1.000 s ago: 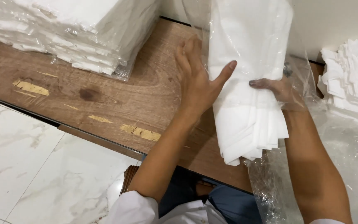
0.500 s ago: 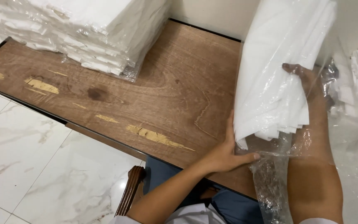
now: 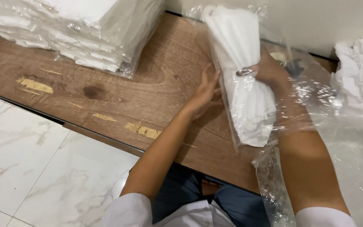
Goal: Aligning a stack of white non-woven bags and placing them into a clear plastic bag before sealing it with tape.
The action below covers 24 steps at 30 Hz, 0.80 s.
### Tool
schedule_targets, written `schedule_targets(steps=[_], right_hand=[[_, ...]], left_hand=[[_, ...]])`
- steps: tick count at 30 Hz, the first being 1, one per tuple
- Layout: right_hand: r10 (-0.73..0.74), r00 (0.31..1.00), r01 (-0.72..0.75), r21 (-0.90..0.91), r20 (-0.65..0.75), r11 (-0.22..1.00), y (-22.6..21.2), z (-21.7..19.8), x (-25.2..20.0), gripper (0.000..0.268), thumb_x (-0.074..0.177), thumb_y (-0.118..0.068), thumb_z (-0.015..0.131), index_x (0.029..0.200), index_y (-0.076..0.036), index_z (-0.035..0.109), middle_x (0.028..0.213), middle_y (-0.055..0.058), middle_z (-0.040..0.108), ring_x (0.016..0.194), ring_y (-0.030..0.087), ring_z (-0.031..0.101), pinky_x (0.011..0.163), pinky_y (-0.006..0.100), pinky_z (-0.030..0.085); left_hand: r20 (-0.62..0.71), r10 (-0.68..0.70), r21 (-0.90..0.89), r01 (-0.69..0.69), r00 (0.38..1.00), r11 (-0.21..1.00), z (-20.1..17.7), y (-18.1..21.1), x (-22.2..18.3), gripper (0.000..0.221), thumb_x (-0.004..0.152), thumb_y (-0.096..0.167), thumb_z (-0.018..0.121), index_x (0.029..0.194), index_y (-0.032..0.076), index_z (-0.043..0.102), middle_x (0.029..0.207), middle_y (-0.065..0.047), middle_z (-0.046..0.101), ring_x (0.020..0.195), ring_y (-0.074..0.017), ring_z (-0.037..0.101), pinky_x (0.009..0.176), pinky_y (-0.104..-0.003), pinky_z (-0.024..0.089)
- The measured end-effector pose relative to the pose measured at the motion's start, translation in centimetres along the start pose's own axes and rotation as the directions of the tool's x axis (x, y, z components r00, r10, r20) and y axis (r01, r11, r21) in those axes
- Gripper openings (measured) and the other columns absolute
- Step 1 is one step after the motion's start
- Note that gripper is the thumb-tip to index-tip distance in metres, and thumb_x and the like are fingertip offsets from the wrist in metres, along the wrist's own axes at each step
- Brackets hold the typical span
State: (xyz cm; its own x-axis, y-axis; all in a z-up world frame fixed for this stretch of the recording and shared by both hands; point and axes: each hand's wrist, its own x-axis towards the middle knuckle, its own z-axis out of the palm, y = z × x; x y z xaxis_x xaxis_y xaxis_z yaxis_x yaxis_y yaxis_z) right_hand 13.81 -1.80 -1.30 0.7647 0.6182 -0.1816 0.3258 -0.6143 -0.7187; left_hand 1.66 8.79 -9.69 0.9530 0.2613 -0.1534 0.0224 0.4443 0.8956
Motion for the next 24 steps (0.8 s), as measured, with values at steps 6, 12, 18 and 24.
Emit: schedule_targets(steps=[6, 12, 18, 24], right_hand=[[-0.109, 0.991, 0.119, -0.124, 0.083, 0.985, -1.1, 1.2, 1.5, 0.083, 0.074, -0.051, 0.063, 0.141, -0.011, 0.035, 0.139, 0.009, 0.048, 0.127, 0.027, 0.044, 0.103, 0.040, 0.037], [0.043, 0.998, -0.053, -0.386, -0.034, 0.921, -2.3, 1.2, -0.9, 0.077, 0.089, -0.059, 0.015, 0.152, -0.016, 0.005, 0.158, 0.010, -0.006, 0.146, 0.028, 0.003, 0.110, 0.057, 0.015], [-0.357, 0.928, 0.265, -0.479, -0.110, 0.837, 3.5, 1.1, 0.2, 0.041, 0.101, -0.025, 0.038, 0.134, -0.002, 0.044, 0.148, 0.030, 0.012, 0.130, 0.049, 0.030, 0.103, 0.051, 0.032], [-0.531, 0.848, 0.110, -0.982, 0.014, 0.151, 10.1, 2.7, 1.2, 0.021, 0.090, -0.033, 0.061, 0.096, -0.013, 0.065, 0.115, 0.009, 0.046, 0.134, 0.036, 0.034, 0.094, 0.039, 0.035]], left_hand=[[-0.086, -0.070, -0.015, 0.069, 0.994, 0.997, -0.6, 1.0, 0.9, 0.112, 0.063, 0.063, 0.049, 0.149, 0.021, -0.010, 0.157, -0.010, 0.010, 0.140, -0.0280, 0.025, 0.113, -0.047, 0.026], [-0.193, -0.064, 0.011, 0.067, 0.979, 0.998, -1.5, 0.3, 0.2, 0.112, 0.061, 0.057, 0.056, 0.148, 0.020, -0.004, 0.152, -0.008, 0.027, 0.134, -0.0217, 0.036, 0.109, -0.037, 0.035], [-0.244, -0.141, 0.061, 0.160, 0.960, 0.985, -1.4, 1.3, -1.1, 0.117, 0.055, 0.057, 0.059, 0.148, 0.024, -0.004, 0.150, -0.010, 0.033, 0.132, -0.0258, 0.040, 0.107, -0.041, 0.039], [-0.184, 0.008, 0.115, 0.014, 0.983, 0.993, -2.6, 1.2, -2.1, 0.107, 0.077, 0.049, 0.066, 0.149, 0.007, -0.002, 0.151, -0.032, 0.011, 0.138, -0.0482, 0.022, 0.107, -0.060, 0.030]])
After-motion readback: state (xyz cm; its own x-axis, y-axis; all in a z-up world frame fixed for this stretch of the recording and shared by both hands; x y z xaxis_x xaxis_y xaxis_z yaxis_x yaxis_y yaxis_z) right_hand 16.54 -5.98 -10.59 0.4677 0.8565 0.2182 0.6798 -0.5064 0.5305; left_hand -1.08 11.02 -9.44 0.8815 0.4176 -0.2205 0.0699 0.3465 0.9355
